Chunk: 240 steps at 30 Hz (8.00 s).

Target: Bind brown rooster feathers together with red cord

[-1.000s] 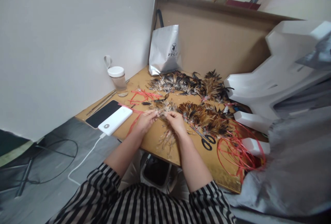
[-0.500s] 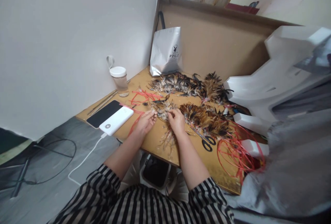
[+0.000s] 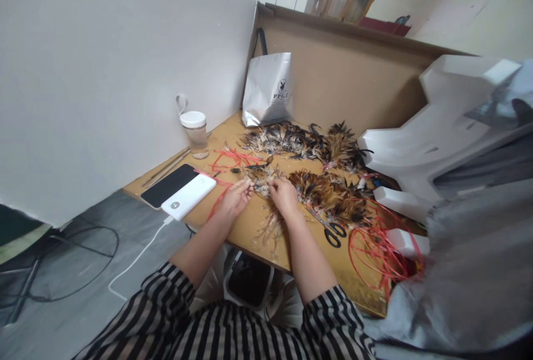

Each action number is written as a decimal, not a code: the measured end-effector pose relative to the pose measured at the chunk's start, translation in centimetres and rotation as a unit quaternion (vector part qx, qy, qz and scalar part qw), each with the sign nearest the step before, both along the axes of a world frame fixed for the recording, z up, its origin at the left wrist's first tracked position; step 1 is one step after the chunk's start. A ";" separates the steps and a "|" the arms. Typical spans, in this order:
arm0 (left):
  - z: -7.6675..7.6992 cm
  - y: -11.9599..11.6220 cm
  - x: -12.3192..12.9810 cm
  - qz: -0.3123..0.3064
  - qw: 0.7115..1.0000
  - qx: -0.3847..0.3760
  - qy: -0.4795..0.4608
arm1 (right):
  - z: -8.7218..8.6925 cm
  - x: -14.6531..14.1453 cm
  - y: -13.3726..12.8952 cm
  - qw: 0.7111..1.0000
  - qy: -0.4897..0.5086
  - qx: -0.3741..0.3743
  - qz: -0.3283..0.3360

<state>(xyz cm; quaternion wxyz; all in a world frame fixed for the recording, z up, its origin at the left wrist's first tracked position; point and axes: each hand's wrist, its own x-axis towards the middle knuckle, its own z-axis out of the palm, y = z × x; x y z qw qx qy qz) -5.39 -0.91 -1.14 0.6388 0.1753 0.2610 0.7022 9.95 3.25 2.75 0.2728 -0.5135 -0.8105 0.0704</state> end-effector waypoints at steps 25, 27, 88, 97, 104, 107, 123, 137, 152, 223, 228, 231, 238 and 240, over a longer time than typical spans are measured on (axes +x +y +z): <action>0.2 0.0 0.2 -0.004 1.000 0.002 0.007 | 1.5 4.7 -0.2 0.964 0.119 -0.175 0.162; 0.2 0.1 0.3 -0.004 1.000 -0.005 0.006 | 1.4 5.8 -0.5 0.950 0.109 -0.236 0.171; 1.6 -1.0 1.2 -0.073 0.986 0.016 0.152 | -0.5 2.0 -1.8 0.870 0.361 -0.330 0.067; 1.4 -0.9 1.3 -0.086 0.976 0.015 0.199 | -0.9 0.3 -2.3 0.852 0.390 -0.343 0.065; 1.5 -1.1 1.3 -0.101 0.965 0.004 0.241 | -0.6 0.5 -2.3 0.845 0.449 -0.275 0.092; 1.5 -1.2 1.4 -0.111 0.953 0.010 0.282 | -0.5 0.4 -2.4 0.842 0.456 -0.264 0.116; 1.6 -1.2 1.6 -0.108 0.948 -0.011 0.299 | -1.2 0.4 -2.2 0.857 0.430 -0.252 0.129; 1.2 -1.2 1.8 -0.110 0.938 0.035 0.327 | -1.6 0.4 -2.0 0.837 0.443 -0.304 0.109; 1.3 -0.9 0.7 0.020 0.980 -0.026 0.199 | -1.4 3.2 -0.6 0.958 0.219 -0.166 0.089; 1.7 -1.7 1.4 -0.139 0.970 -0.015 0.200 | -1.4 0.1 -2.4 0.717 0.549 -0.411 0.126; 1.8 -1.7 1.4 -0.131 0.972 -0.020 0.196 | -1.5 -0.1 -2.5 0.735 0.541 -0.393 0.114; 1.6 -1.7 1.5 -0.130 0.973 -0.021 0.192 | -1.5 -0.1 -2.5 0.739 0.540 -0.388 0.110; 1.3 -1.6 1.6 -0.129 0.962 -0.011 0.240 | -1.3 -0.1 -2.6 0.729 0.553 -0.386 0.115; 1.4 -1.6 1.6 -0.129 0.961 -0.010 0.246 | -1.4 -0.1 -2.5 0.730 0.551 -0.386 0.119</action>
